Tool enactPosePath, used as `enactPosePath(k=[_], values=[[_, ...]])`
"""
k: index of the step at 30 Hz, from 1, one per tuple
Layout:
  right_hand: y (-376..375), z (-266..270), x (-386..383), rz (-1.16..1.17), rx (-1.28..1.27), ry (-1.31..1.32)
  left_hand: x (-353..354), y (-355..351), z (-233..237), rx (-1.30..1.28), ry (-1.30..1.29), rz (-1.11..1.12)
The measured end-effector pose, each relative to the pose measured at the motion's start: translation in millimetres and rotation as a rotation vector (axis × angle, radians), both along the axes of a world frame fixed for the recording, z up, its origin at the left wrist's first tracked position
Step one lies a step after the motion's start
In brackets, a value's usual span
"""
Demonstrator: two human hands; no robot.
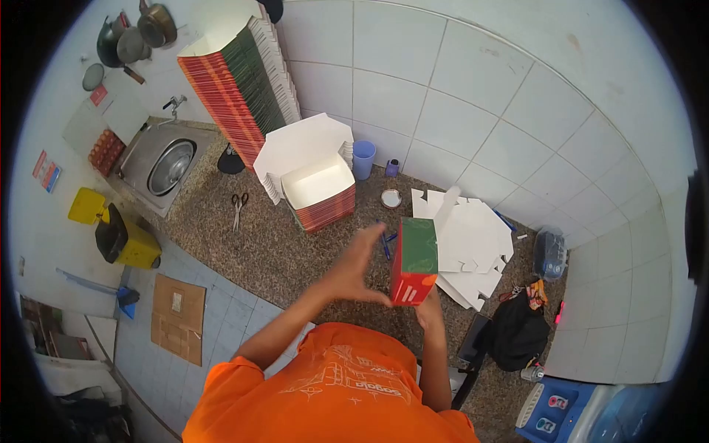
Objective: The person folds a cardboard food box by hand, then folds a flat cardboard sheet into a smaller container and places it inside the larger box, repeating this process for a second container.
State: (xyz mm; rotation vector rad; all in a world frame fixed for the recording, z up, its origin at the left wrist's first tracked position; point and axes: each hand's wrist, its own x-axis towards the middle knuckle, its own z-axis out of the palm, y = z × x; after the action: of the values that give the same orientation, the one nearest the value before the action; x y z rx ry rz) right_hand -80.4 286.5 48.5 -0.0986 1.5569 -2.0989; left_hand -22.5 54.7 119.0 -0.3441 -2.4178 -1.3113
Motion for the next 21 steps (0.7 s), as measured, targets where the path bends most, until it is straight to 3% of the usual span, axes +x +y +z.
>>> enactPosePath(k=[2,4,5,7,9,12,14,18,21], values=[[11.5,-19.1,-25.0,0.089,0.110,0.025,8.2,-60.8,6.6,-0.342,-0.040,0.251],[8.4,-35.3,-49.7,0.120,0.269,0.146,19.5,-129.2,-15.3,-0.489,-0.045,0.573],[1.1,-31.1,-61.7,0.122,0.262,0.147,29.6,-152.7,-27.5,-0.597,-0.057,0.623],[-21.3,-14.9,-92.2,0.225,0.403,0.416,35.1,-168.7,-32.2,-0.713,-0.064,0.667],[-60.9,16.3,-116.1,0.275,0.493,0.730,36.3,-170.0,-29.3,-0.362,-0.150,0.475],[-135.9,42.4,-141.8,0.282,0.527,0.936,39.9,-140.9,-33.8,-0.416,0.040,0.453],[-181.9,70.8,-143.4,0.359,0.575,0.995,49.1,-119.4,-37.4,-0.390,0.014,0.473],[-244.8,59.4,-161.7,0.585,0.699,1.127,65.3,-87.8,-48.1,-0.310,0.039,0.574],[-264.6,47.0,-166.0,0.508,0.822,1.302,67.3,-83.9,-43.4,-0.130,-0.017,0.650]])
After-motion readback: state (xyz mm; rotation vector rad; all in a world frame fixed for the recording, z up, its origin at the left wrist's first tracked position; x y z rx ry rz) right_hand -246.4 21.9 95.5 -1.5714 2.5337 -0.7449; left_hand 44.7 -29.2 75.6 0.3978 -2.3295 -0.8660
